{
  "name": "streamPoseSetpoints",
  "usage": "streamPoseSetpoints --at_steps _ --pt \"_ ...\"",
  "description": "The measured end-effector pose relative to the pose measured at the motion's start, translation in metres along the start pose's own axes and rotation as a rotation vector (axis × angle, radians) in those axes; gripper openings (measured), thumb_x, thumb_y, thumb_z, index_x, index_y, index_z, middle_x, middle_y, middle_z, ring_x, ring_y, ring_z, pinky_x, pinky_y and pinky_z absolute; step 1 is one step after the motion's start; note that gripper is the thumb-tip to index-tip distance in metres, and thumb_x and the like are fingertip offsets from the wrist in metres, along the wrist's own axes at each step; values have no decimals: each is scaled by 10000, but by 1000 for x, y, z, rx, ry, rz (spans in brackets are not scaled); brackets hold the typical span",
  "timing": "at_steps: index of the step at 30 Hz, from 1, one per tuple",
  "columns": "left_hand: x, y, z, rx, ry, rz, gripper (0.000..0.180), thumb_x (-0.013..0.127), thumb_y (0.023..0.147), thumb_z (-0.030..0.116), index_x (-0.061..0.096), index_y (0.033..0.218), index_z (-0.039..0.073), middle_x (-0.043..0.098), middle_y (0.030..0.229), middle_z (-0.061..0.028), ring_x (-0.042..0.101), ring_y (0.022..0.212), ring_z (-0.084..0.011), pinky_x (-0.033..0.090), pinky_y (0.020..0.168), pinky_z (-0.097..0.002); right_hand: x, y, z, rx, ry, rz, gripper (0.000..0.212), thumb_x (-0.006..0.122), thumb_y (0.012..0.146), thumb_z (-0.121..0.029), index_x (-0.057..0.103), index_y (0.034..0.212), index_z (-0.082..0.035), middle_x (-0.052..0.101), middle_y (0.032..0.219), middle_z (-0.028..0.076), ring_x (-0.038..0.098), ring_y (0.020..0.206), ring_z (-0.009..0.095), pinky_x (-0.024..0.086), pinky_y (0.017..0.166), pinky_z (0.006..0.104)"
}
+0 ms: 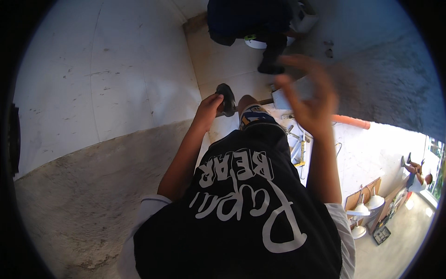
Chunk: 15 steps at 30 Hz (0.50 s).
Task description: The person carries a white ceramic toilet bowl into a tiled bathroom and positions it over the floor flange. They then kneel to align the bowl with the wall and floor connections while another person works nearby.
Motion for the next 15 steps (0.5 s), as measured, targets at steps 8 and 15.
streamPoseSetpoints --at_steps 8,15 --pt "-37 45 57 -27 -300 39 267 550 935 253 609 1027 9 620 883 -23 581 805 -119 453 778 -259 229 29 100 892 1117 -649 771 441 869 -601 291 1419 -82 402 1383 203 414 1259 335 312 1043 459" --pt "-116 135 158 -123 -46 -47 325 539 940 304 618 1056 11 637 927 -20 553 874 -107 427 838 -283 325 156 110 878 1122 -782 553 365 951 -495 469 1303 -81 540 1243 156 486 1179 263 359 1000 403"
Point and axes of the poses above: each hand's wrist, its own y-axis towards the middle knuckle, its own x-axis out of the palm, z = x × y, the point moved 1 cm from there along y, towards the middle knuckle
